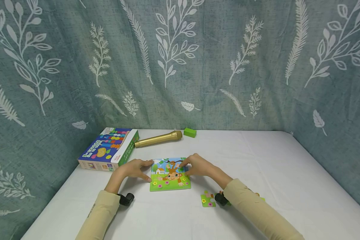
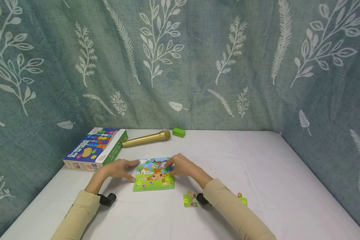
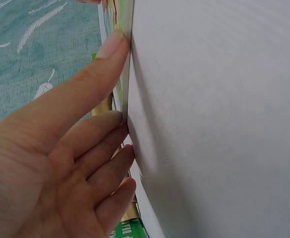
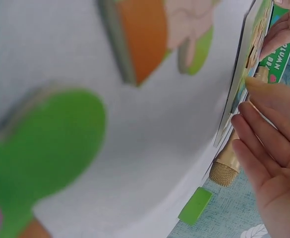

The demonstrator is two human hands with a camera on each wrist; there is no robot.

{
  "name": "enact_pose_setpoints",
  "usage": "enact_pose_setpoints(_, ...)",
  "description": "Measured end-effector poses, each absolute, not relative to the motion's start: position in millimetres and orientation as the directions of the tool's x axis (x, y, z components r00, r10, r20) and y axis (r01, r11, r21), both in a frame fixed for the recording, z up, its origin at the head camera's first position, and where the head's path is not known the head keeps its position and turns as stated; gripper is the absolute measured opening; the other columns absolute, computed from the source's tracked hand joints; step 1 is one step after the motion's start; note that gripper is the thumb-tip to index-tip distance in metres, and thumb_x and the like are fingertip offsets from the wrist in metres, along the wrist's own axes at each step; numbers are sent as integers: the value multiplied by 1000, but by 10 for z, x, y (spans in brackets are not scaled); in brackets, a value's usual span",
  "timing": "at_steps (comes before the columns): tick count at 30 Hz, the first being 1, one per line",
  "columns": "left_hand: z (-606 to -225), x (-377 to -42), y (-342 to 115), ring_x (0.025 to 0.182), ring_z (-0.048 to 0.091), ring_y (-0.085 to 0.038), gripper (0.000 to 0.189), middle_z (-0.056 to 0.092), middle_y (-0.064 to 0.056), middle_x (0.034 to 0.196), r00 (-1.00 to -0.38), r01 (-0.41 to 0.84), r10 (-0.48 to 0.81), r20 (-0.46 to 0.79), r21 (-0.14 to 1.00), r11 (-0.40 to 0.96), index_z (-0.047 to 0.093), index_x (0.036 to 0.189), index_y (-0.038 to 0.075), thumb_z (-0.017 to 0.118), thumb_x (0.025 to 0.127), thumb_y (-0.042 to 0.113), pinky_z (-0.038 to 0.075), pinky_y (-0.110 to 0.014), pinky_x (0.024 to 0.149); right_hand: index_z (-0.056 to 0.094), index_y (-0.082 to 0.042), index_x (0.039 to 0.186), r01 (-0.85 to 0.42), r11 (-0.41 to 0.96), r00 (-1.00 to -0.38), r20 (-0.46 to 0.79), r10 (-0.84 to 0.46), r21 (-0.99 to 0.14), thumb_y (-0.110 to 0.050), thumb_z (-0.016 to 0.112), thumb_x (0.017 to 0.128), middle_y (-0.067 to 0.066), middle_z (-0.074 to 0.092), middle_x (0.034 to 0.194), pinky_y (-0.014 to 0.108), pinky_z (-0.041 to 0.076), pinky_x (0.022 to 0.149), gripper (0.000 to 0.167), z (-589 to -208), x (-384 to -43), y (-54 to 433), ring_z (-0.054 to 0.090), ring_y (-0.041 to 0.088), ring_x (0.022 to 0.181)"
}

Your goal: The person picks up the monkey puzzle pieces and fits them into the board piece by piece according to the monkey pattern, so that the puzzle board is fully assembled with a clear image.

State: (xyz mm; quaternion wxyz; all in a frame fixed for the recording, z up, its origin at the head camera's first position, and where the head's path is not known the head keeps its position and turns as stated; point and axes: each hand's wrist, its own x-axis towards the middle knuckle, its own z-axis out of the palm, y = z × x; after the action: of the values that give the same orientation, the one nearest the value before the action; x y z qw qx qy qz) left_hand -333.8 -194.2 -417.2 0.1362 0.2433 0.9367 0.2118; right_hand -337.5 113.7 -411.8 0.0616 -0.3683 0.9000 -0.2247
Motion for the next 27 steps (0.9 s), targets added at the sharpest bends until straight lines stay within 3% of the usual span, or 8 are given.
enact_pose_setpoints(18,-4157,-3319,-1928,136,34,-40,83,40,-14,149,-844,398,514,-155,461,793,46,144,6,82,75,35,30,-53,110,76,-5,103,-654,628,-714,69,-697,-421,-6,79,79,6,73,101,34,55,85,24,-4109,-3350,1103,67,21,98)
enact_pose_setpoints(27,-4159,-3322,-1929,136,35,-39,83,40,-14,148,-846,394,510,-158,459,796,46,144,7,82,75,36,30,-53,110,75,-4,103,-706,553,-647,86,-758,-442,-7,79,80,8,73,100,40,55,86,24,-4065,-3367,1004,67,25,97)
